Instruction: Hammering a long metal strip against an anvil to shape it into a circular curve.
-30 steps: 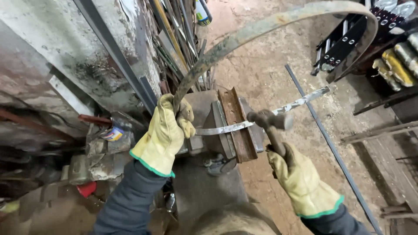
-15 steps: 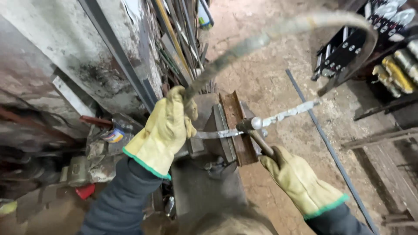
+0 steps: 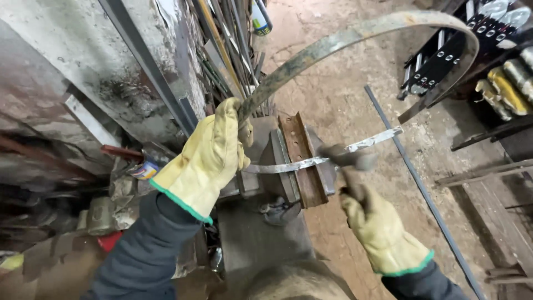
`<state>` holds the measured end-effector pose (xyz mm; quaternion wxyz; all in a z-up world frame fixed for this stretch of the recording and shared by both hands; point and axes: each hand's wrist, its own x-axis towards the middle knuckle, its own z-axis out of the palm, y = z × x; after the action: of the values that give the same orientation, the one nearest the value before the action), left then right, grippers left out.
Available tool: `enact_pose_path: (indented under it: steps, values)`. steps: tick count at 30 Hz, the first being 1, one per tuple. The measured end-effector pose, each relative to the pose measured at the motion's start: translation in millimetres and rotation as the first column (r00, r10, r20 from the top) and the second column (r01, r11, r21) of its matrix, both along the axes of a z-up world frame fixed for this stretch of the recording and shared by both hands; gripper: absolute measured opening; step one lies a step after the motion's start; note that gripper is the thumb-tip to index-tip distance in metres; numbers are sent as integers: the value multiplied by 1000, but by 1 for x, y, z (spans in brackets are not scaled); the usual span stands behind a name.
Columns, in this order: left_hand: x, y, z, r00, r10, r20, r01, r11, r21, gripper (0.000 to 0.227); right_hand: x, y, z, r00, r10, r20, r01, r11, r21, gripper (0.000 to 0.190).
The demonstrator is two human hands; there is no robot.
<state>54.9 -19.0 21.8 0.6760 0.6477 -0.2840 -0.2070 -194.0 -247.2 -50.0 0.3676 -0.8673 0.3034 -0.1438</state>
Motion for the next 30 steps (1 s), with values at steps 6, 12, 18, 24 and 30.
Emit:
enact_pose_path:
  steps: [6, 12, 18, 24, 30]
  values:
    - [-2, -3, 23, 995, -29, -90, 36, 996, 78, 54, -1, 12, 36, 934, 38, -355, -44, 999, -9, 29]
    - [10, -4, 21, 995, -76, -60, 83, 989, 123, 58, -2, 0, 4, 895, 89, -438, -211, 948, -238, 32]
    - [28, 1, 23, 987, -123, -100, 141, 968, 206, 58, -1, 7, 17, 984, 170, -43, -176, 967, -187, 26]
    - [18, -4, 36, 992, -116, -58, 127, 958, 258, 63, 10, 9, 38, 887, 66, -456, -76, 997, -3, 34]
    - [69, 10, 6, 944, -325, -52, 329, 921, 210, 72, 1, 13, 17, 913, 64, -403, -135, 980, -150, 34]
